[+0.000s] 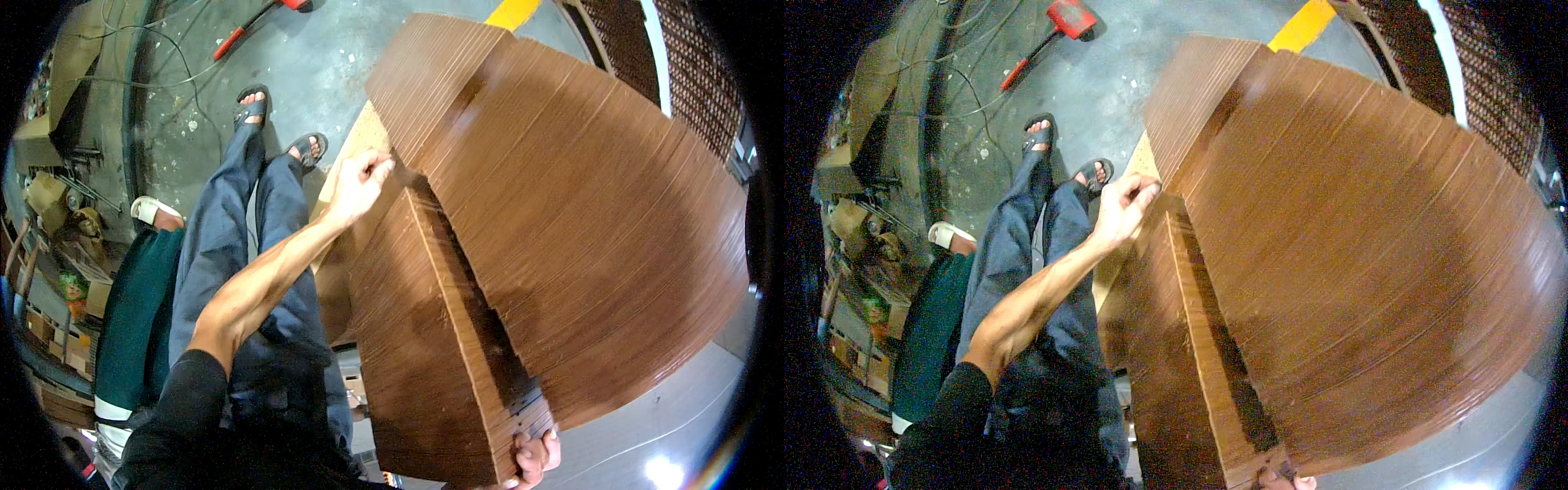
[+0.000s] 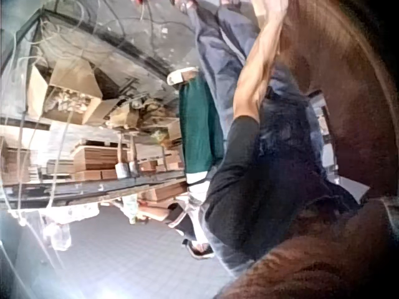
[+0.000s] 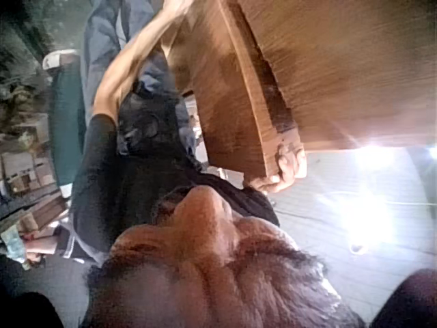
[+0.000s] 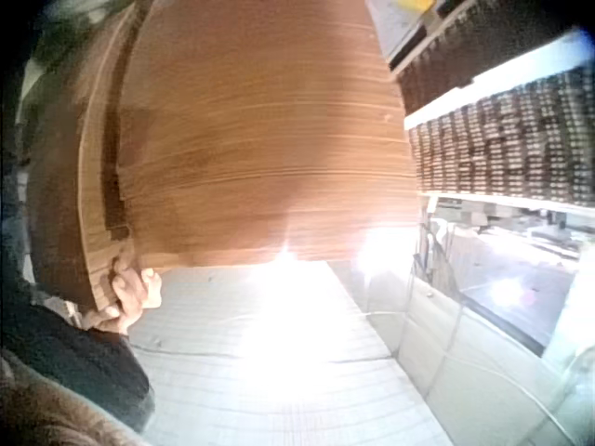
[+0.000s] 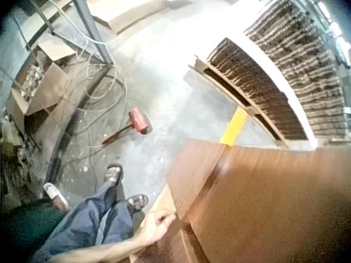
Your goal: The person uses a piece of sandpaper to smooth the edges and corners of several wooden boxes, handling them one at a time and rotating them to reach all sides before placing them on a stack.
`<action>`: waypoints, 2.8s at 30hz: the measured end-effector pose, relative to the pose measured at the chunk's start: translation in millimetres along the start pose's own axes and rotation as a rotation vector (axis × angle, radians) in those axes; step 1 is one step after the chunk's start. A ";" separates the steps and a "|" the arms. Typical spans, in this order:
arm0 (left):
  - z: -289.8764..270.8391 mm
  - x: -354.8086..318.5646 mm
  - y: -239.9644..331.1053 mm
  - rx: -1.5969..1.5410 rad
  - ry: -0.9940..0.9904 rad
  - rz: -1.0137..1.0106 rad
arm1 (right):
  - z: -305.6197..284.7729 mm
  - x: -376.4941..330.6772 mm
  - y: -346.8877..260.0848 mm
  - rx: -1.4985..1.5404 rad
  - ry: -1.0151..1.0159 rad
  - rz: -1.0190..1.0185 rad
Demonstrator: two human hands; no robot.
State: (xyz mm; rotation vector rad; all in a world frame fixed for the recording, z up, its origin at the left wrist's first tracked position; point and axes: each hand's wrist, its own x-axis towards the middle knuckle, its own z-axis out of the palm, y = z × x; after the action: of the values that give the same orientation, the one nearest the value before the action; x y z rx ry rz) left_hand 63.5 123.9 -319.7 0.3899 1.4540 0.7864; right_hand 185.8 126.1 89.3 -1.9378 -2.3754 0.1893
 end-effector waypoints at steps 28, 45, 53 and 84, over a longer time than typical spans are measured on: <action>-7.7 -15.2 12.5 0.075 -0.111 0.181 | -1.1 7.6 10.1 0.019 -0.105 0.004; -3.2 -23.0 25.4 0.038 -0.112 0.297 | -5.5 8.8 2.7 0.051 -0.128 0.051; -1.3 -44.2 47.7 0.035 -0.165 0.478 | -11.6 7.6 1.8 0.057 -0.147 0.054; -21.4 -21.3 82.7 0.306 -0.513 0.408 | -15.8 -6.2 -8.4 0.092 -0.149 0.070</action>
State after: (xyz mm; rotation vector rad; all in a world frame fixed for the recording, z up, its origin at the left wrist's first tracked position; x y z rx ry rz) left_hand 24.6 162.6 -250.9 1.0660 1.0155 0.7118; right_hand 181.0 119.2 106.3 -2.0317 -2.3417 0.4533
